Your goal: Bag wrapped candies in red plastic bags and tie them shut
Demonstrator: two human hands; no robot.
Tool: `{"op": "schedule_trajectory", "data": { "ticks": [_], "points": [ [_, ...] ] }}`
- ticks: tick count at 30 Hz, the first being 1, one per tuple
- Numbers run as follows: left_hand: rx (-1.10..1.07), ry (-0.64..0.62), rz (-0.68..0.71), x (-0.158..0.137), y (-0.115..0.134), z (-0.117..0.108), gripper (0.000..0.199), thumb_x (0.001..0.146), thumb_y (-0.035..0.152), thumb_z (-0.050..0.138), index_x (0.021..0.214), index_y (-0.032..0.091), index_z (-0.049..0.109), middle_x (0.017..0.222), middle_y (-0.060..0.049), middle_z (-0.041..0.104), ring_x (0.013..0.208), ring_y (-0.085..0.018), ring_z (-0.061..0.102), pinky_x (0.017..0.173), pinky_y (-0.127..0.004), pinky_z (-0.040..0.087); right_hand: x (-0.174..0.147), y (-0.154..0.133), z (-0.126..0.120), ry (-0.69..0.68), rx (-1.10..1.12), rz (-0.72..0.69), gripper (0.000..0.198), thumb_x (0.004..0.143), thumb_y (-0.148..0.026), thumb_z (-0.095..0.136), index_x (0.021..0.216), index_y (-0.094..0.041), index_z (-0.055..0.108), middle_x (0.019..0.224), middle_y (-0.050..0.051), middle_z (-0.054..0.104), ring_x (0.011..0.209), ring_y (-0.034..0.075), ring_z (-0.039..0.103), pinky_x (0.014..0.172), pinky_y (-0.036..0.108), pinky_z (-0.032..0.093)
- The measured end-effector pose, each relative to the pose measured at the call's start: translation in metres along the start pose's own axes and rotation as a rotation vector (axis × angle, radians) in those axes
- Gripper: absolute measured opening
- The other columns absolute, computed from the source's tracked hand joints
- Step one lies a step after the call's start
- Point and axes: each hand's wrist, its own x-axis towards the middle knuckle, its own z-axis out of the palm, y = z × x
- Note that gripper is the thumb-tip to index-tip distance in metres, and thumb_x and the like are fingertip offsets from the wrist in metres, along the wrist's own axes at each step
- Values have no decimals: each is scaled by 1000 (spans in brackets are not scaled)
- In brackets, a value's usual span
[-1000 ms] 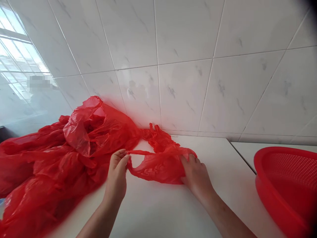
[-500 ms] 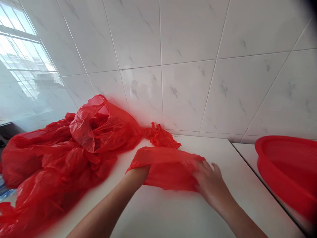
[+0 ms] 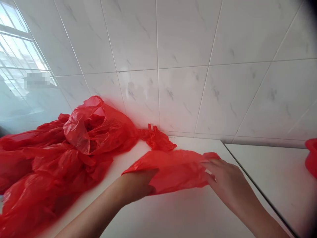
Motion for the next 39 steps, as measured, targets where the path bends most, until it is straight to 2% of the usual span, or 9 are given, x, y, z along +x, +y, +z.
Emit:
{"op": "schedule_trajectory", "data": {
  "ticks": [3,6,12,16,19,23,26,32,39],
  "points": [
    [243,-327,34,-8,7,7,50,55,9,78,98,34,73,95,-3,73,84,-27,67,60,-26,48,-7,4,-1,-47,95,179,32,82,-22,40,98,-29,67,94,4,67,78,21,62,67,35,46],
    [229,-407,137,-11,8,17,43,69,12,67,107,33,71,102,-5,72,85,-25,66,67,-29,49,-7,1,-4,-129,190,303,31,86,-37,42,108,-32,64,77,3,64,62,19,58,54,30,41],
    [540,9,425,12,-15,29,41,76,12,62,112,32,67,133,-10,55,125,-34,44,103,-49,31,2,0,11,-198,246,341,42,85,-47,45,123,-34,55,71,1,58,65,20,57,53,27,39],
    [228,73,125,41,-41,21,51,58,5,76,102,30,69,147,-4,40,138,-36,23,102,-45,34,4,11,39,-335,217,361,75,66,-29,64,138,-35,43,83,3,59,68,19,58,54,24,38],
    [-56,-64,-167,50,-54,18,15,64,22,76,78,20,70,117,-13,63,117,-35,51,84,-39,48,-1,21,54,-405,311,419,78,63,-24,62,138,-29,44,97,6,61,75,19,60,55,24,40],
    [-461,-217,-373,42,-59,22,26,81,33,61,99,16,68,98,-13,69,85,-24,67,74,-35,54,-12,30,54,-463,563,414,72,67,-15,53,136,-33,44,96,2,66,67,16,61,50,22,40],
    [-872,-107,-540,34,-60,29,22,83,25,57,100,14,67,92,-10,70,74,-18,68,69,-28,55,-17,30,45,-464,648,378,67,69,-12,52,132,-35,49,91,1,68,68,17,63,53,23,43],
    [-912,140,-574,31,-73,43,18,88,18,49,90,12,65,78,-6,69,63,-17,67,56,-26,56,-22,13,25,-325,606,407,58,73,-20,59,129,-31,53,120,4,61,104,21,60,80,31,50],
    [-952,217,-567,31,-87,39,25,93,21,42,98,17,67,86,-4,71,67,-16,69,59,-26,59,-67,19,-47,174,198,367,34,84,-38,53,117,-33,58,137,2,46,125,22,45,103,41,39]
  ]
}}
